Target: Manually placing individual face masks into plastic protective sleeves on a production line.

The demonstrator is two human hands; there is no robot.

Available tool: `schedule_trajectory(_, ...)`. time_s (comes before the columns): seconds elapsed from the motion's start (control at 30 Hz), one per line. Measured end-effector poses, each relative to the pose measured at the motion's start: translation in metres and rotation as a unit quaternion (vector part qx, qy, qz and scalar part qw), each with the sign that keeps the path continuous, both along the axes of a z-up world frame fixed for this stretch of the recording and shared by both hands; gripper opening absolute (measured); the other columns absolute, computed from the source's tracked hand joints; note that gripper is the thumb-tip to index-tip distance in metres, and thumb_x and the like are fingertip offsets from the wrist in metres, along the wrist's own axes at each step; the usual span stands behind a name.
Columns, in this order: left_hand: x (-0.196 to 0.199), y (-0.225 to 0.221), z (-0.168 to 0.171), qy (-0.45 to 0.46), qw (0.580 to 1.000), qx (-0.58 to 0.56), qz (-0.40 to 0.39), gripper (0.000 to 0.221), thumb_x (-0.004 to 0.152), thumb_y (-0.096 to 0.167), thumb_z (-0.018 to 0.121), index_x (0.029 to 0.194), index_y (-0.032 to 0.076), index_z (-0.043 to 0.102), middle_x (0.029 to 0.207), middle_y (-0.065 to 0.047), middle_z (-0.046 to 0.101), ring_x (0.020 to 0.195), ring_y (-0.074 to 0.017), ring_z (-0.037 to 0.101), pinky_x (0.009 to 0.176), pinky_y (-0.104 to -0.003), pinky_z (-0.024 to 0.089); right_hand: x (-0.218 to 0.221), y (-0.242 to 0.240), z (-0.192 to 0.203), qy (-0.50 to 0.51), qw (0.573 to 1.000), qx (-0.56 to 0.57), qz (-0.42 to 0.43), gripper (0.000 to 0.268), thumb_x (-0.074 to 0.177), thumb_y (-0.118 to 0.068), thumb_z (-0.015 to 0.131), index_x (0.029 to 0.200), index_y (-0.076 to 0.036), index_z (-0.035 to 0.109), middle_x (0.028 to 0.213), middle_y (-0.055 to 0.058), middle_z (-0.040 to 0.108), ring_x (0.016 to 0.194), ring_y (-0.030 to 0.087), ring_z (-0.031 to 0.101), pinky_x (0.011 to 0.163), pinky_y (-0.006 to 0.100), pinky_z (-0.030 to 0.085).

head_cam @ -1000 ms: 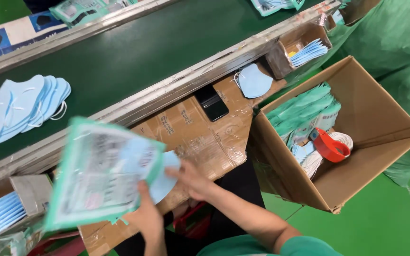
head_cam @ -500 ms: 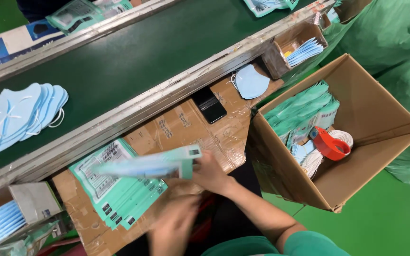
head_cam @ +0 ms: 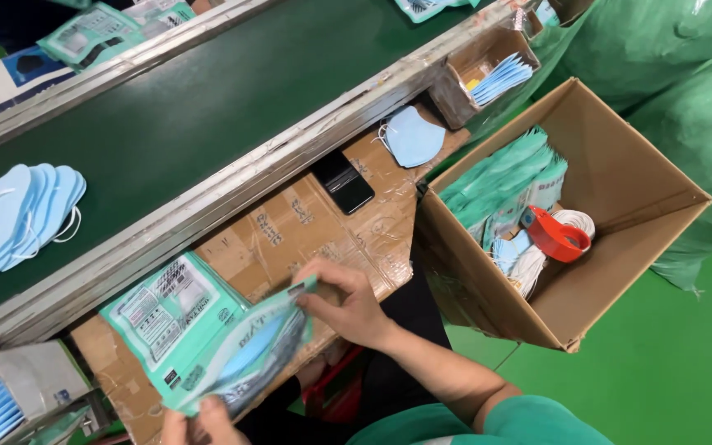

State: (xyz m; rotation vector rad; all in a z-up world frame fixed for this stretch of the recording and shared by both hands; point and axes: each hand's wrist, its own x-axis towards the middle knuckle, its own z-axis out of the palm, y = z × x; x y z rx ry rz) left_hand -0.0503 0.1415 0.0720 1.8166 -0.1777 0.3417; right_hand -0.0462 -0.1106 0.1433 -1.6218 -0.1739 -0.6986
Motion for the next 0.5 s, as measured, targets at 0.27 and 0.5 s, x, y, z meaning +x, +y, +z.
schedule_trajectory(0.27,-0.008,-0.002,0.010,0.101,0.993,-0.065,-0.016,0.040,0.102,0.010,0.050,0.136,-0.009,0.056,0.120,-0.026,0.070,0.106,-0.0288,0.072,0.097,-0.038,0.056,0.002,-0.007,-0.038,0.111,0.925,0.314,0.183,0.007,0.103,-0.002,0.066,0.108,0.002,0.065,0.103,0.002,0.064,0.096,0.007,0.064,0.084,0.024,0.054)
schedule_trajectory(0.5,-0.004,0.009,-0.002,0.026,0.998,-0.015,-0.048,0.029,0.107,0.010,0.053,0.127,-0.010,0.058,0.125,-0.027,0.066,0.117,-0.0299,0.067,0.111,-0.040,0.051,0.002,-0.011,-0.036,0.108,0.919,0.314,0.212,0.004,0.103,-0.002,0.068,0.103,0.000,0.064,0.104,0.000,0.061,0.094,0.006,0.061,0.082,0.022,0.051)
